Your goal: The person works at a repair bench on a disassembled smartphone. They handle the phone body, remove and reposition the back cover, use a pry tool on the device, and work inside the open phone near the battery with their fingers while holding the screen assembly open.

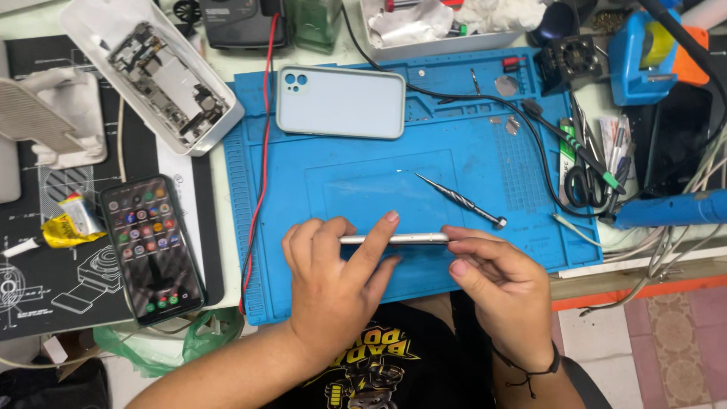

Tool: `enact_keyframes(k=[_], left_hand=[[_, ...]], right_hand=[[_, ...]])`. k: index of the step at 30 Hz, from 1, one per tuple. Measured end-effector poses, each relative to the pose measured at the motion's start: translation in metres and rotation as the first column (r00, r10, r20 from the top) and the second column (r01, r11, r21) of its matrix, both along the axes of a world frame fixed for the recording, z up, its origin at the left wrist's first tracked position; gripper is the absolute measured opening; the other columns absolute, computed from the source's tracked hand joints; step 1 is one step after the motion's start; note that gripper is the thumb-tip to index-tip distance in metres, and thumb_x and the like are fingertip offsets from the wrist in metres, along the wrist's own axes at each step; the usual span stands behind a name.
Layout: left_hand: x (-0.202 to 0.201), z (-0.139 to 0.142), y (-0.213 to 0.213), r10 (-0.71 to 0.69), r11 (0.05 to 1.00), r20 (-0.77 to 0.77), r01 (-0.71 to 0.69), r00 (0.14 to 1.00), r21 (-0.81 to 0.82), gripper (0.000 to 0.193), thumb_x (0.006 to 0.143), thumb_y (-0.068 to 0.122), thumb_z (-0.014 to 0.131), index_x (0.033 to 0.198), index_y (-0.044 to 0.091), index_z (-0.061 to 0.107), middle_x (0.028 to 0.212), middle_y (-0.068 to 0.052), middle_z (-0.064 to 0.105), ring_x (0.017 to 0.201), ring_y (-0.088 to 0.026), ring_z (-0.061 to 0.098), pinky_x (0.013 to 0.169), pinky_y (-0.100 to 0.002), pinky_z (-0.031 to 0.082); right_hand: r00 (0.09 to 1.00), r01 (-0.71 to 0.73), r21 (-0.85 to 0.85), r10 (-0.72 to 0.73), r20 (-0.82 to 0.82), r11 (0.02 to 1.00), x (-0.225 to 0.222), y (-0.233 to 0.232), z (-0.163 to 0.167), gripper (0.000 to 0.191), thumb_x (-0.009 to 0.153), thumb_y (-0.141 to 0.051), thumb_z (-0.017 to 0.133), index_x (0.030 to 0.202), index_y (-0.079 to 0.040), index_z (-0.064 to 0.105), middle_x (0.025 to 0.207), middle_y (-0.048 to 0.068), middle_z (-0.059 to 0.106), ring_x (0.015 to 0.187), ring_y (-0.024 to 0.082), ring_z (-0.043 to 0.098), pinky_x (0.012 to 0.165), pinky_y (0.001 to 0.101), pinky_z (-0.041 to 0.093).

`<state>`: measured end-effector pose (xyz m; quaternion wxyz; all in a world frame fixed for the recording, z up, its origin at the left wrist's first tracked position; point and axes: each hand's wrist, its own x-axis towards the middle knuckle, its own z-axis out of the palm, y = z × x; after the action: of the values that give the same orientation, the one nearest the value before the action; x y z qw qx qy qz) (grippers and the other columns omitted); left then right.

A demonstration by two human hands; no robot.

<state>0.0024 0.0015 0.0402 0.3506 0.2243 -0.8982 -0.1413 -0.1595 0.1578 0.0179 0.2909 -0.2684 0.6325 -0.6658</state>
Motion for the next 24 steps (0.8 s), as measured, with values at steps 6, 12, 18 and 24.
enact_keyframes(k=[6,12,18,24], left_hand=[[0.003,0.001,0.006,0.010,0.982,-0.122,0.013,0.993,0.190,0.045,0.078,0.018,0.090,0.118,0.009,0.071,0.118,-0.016,0.057,0.113,-0.036,0.055,0.097,-0.044,0.047],[0.004,-0.008,0.005,0.064,0.897,-0.199,0.031,0.978,0.440,0.033,0.083,0.011,0.087,0.113,0.005,0.073,0.118,-0.014,0.059,0.107,-0.029,0.061,0.088,-0.036,0.053],[0.005,-0.007,0.007,0.016,0.940,-0.158,0.039,0.987,0.338,0.033,0.083,0.009,0.085,0.114,0.006,0.074,0.116,-0.013,0.058,0.111,-0.031,0.056,0.093,-0.038,0.047],[0.004,-0.007,0.009,-0.032,0.954,-0.141,0.072,0.990,0.290,0.033,0.084,0.006,0.082,0.116,0.006,0.074,0.116,-0.013,0.058,0.110,-0.033,0.056,0.096,-0.041,0.045]], right_hand=[[0.995,0.005,-0.084,0.004,0.102,0.996,-0.009,0.014,-0.033,0.019,0.093,0.005,0.069,0.112,0.007,0.071,0.130,0.026,0.069,0.120,0.028,0.069,0.103,0.0373,0.055],[0.992,-0.072,-0.167,0.089,0.095,0.983,-0.016,0.019,-0.042,0.020,0.094,0.005,0.069,0.114,0.006,0.071,0.130,0.026,0.069,0.121,0.029,0.069,0.106,0.0391,0.055],[0.985,-0.084,-0.088,0.069,-0.157,0.993,-0.011,0.018,-0.029,0.019,0.094,0.003,0.071,0.113,0.003,0.071,0.126,0.022,0.071,0.118,0.028,0.072,0.102,0.0364,0.059],[0.785,0.075,0.038,-0.036,-0.619,0.996,-0.007,0.006,-0.007,0.017,0.088,0.001,0.078,0.104,0.000,0.072,0.111,0.017,0.075,0.096,0.019,0.075,0.080,0.0273,0.059]])
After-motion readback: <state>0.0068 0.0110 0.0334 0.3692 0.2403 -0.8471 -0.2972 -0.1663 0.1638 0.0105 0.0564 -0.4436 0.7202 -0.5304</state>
